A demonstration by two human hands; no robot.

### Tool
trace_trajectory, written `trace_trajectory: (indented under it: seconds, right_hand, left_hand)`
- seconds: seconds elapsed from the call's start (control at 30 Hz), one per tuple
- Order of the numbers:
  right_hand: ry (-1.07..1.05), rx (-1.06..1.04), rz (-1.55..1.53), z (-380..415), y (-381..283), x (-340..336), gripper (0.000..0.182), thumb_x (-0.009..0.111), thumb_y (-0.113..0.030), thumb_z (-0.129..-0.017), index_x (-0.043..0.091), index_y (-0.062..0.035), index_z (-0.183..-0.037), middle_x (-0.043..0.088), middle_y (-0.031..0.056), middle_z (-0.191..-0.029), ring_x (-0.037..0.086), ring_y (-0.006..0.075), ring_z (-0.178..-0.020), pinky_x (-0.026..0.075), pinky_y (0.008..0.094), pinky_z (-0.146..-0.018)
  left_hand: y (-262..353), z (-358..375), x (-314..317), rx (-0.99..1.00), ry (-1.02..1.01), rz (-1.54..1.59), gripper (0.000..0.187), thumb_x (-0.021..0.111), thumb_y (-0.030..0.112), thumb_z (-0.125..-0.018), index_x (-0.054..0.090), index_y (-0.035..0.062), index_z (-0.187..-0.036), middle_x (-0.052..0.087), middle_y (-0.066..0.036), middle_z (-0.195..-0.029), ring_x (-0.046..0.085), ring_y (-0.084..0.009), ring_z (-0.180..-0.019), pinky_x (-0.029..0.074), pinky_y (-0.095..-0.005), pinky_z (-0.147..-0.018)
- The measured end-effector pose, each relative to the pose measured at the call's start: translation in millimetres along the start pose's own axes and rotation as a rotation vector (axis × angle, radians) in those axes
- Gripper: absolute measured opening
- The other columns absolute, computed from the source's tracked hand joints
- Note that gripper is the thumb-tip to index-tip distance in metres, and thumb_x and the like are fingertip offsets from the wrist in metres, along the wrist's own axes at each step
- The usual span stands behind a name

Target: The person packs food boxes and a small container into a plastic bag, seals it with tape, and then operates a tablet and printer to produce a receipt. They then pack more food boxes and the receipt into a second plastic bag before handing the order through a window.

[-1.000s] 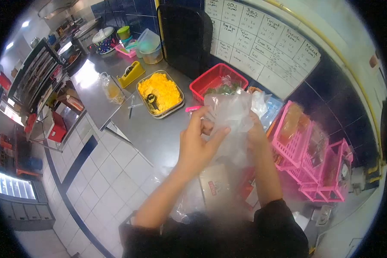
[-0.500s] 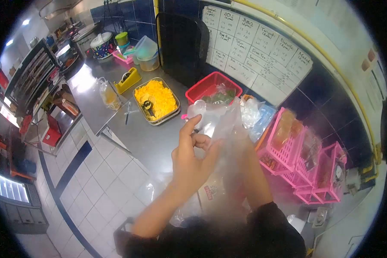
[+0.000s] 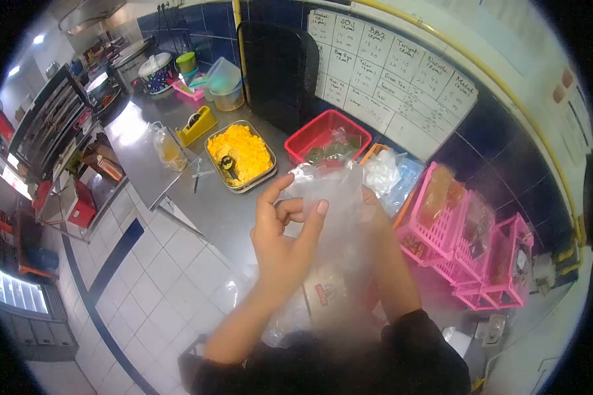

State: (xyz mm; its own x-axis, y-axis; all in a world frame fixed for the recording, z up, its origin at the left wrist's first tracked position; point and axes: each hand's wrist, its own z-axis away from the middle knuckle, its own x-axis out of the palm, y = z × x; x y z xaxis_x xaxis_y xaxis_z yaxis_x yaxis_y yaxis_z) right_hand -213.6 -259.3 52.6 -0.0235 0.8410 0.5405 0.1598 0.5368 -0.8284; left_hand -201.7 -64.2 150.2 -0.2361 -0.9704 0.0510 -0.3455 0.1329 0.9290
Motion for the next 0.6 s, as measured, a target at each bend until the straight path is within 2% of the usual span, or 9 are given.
trace_trajectory:
  seconds: [0.07,0.2,0.27,0.33,0.4,0.47,0.53,0.57,0.6]
  right_hand:
    - [0.152,0.061,0.098,3.9,-11.5,15.5,0.034,0.06,-0.007,-0.087,0.06,-0.0056,-0.121,0.065,0.0049,-0.114,0.064,0.0152,-0.099,0.051,0.0312,-0.087]
    - [0.082,0.015,0.185,3.0,-9.0,10.6,0.032,0.06,-0.011,-0.089,0.06,-0.0057,-0.121,0.065,0.0037,-0.114,0.063,0.0134,-0.1,0.05,0.0301,-0.088]
    - [0.19,0.056,0.095,0.0,-11.8,19.0,0.03,0.058,-0.013,-0.092,0.06,-0.0053,-0.12,0.066,0.0028,-0.11,0.062,0.011,-0.096,0.05,0.0281,-0.085]
    - [0.181,0.014,0.17,-8.0,2.3,-20.0,0.027,0.057,-0.012,-0.092,0.061,-0.0052,-0.119,0.065,0.0022,-0.106,0.061,0.0104,-0.093,0.049,0.0268,-0.083]
    - [0.183,-0.032,0.24,-17.7,17.7,-64.3,0.025,0.056,-0.011,-0.093,0.061,-0.0051,-0.117,0.065,0.0016,-0.102,0.06,0.0098,-0.09,0.048,0.0255,-0.082]
    - [0.648,-0.227,0.607,-27.0,21.8,-96.2,0.021,0.055,-0.004,-0.089,0.064,-0.0042,-0.109,0.064,0.0009,-0.096,0.058,0.0111,-0.085,0.047,0.0267,-0.079]
    - [1.007,-0.364,0.828,-30.3,-30.0,-79.9,0.021,0.055,0.001,-0.085,0.066,-0.0022,-0.101,0.065,0.005,-0.097,0.06,0.0182,-0.088,0.047,0.0317,-0.083]
    - [1.115,-0.797,1.333,-34.0,-27.8,-135.7,0.022,0.054,0.002,-0.081,0.067,-0.0009,-0.098,0.065,0.0122,-0.098,0.061,0.0272,-0.092,0.047,0.0381,-0.085]
    - [1.12,-0.857,1.58,-28.4,-47.8,-123.1,0.021,0.053,-0.003,-0.083,0.068,-0.0009,-0.098,0.065,0.0179,-0.1,0.06,0.0326,-0.099,0.046,0.0412,-0.088]
  left_hand:
    - [-0.1,0.3,-1.5,-0.017,0.002,0.003,0.05,0.069,0.001,-0.084,0.045,0.0007,-0.128,0.064,-0.005,-0.084,0.058,-0.008,-0.077,0.046,-0.0218,-0.07]
    - [-3.5,0.0,-2.3,-0.065,0.02,0.059,0.046,0.066,0.0,-0.086,0.046,0.0021,-0.127,0.062,-0.003,-0.085,0.057,-0.0072,-0.078,0.045,-0.0205,-0.071]
    - [-10.0,-1.5,-4.8,-0.041,0.057,0.103,0.043,0.064,0.001,-0.088,0.046,0.0026,-0.127,0.061,-0.002,-0.087,0.056,-0.0066,-0.079,0.044,-0.0201,-0.071]
    - [-18.7,-5.0,-9.8,-0.019,0.091,0.143,0.04,0.062,0.002,-0.089,0.046,0.003,-0.126,0.059,-0.001,-0.088,0.055,-0.0061,-0.079,0.043,-0.0196,-0.07]
    - [-29.0,-11.2,-17.8,0.041,0.22,0.137,0.031,0.057,0.006,-0.094,0.048,0.0033,-0.124,0.056,0.0,-0.091,0.052,-0.0055,-0.079,0.042,-0.0193,-0.069]
    - [-45.1,-14.3,-34.8,-0.005,0.229,0.164,0.028,0.056,0.008,-0.095,0.049,0.0027,-0.122,0.056,-0.002,-0.095,0.052,-0.0062,-0.081,0.042,-0.0195,-0.07]
    - [-50.2,-13.6,-53.9,-0.057,0.232,0.186,0.026,0.055,0.01,-0.096,0.05,0.0022,-0.12,0.056,-0.003,-0.1,0.053,-0.0068,-0.083,0.042,-0.0196,-0.071]
    - [-48.3,-11.1,-64.2,-0.073,0.247,0.171,0.024,0.054,0.01,-0.096,0.051,0.0022,-0.118,0.056,-0.003,-0.102,0.053,-0.0073,-0.085,0.043,-0.0203,-0.073]
    - [-46.3,-11.1,-71.7,-0.089,0.268,0.153,0.022,0.053,0.01,-0.096,0.052,0.0023,-0.117,0.056,-0.004,-0.104,0.053,-0.0079,-0.088,0.043,-0.0209,-0.075]
